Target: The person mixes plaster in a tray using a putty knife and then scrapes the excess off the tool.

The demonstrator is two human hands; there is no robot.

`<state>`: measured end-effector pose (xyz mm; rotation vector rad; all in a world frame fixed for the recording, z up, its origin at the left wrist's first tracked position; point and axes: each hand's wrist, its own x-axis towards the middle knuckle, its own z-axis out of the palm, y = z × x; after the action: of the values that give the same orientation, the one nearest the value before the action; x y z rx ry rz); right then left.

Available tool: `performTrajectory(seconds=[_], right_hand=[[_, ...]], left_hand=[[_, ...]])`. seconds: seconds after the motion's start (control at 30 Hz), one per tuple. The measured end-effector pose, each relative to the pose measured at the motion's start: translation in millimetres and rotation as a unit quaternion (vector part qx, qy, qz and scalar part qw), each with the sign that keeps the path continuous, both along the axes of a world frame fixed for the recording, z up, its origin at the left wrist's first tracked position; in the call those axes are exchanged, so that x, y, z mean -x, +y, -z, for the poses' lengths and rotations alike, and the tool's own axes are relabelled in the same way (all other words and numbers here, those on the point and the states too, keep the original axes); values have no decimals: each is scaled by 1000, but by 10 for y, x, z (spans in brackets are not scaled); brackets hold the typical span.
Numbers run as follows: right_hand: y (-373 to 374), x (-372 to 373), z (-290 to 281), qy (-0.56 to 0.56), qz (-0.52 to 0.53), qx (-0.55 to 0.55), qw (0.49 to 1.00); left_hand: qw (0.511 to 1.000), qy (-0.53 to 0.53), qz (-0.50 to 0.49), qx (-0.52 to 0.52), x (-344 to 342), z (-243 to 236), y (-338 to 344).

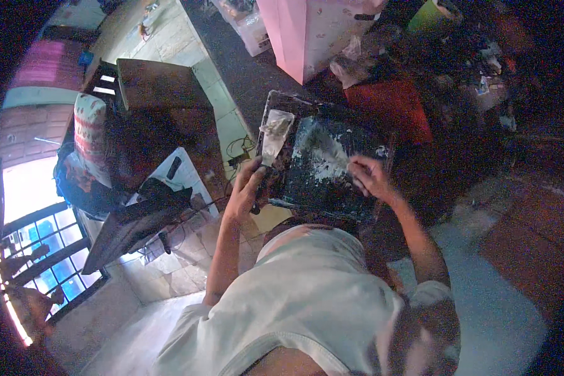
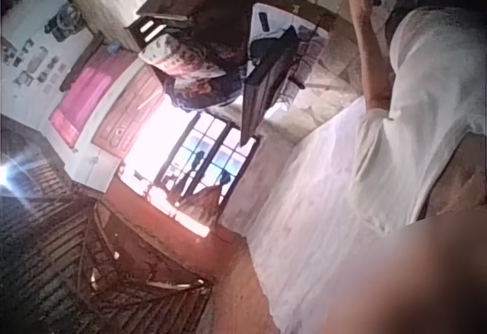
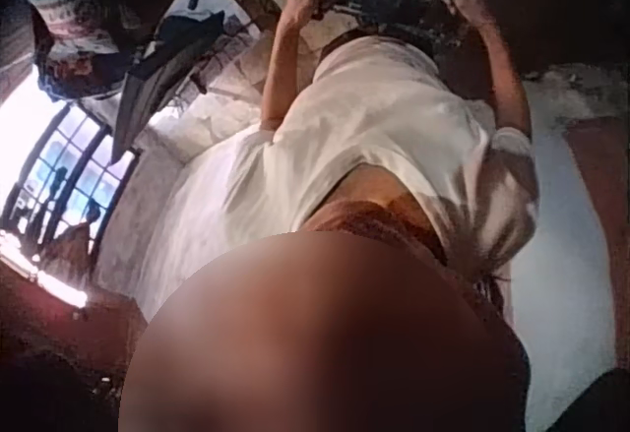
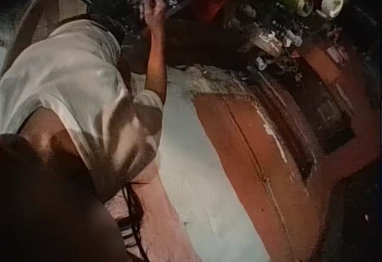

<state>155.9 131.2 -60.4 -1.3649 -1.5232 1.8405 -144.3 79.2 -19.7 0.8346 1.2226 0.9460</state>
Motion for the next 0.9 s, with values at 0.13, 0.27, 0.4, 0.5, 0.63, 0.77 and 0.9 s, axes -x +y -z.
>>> performTrajectory(seconds=[0.13, 0.27, 0.4, 0.5, 0.63, 0.77, 0.9], right_hand=[[179, 219, -398, 58, 16, -14, 998], [194, 358, -173, 46, -2, -26, 999], [149, 204, -82, 15, -35, -14, 999], [147, 392, -496, -20, -28, -142, 989], [155, 507, -562, -120, -84, -304, 941], [120, 562, -670, -237, -120, -209, 941], [97, 595, -528, -187, -90, -218, 953]], left_hand=[[999, -28, 2, 30, 14, -40, 14], [999, 18, 30, -28, -4, 63, 28], [972, 199, 39, -114, 16, 192, 82], [971, 220, 53, -76, -12, 132, 55], [989, 140, 23, -37, -76, 293, 21], [980, 195, 36, -9, -102, 176, 25], [994, 103, -8, -43, -157, 293, -37]])
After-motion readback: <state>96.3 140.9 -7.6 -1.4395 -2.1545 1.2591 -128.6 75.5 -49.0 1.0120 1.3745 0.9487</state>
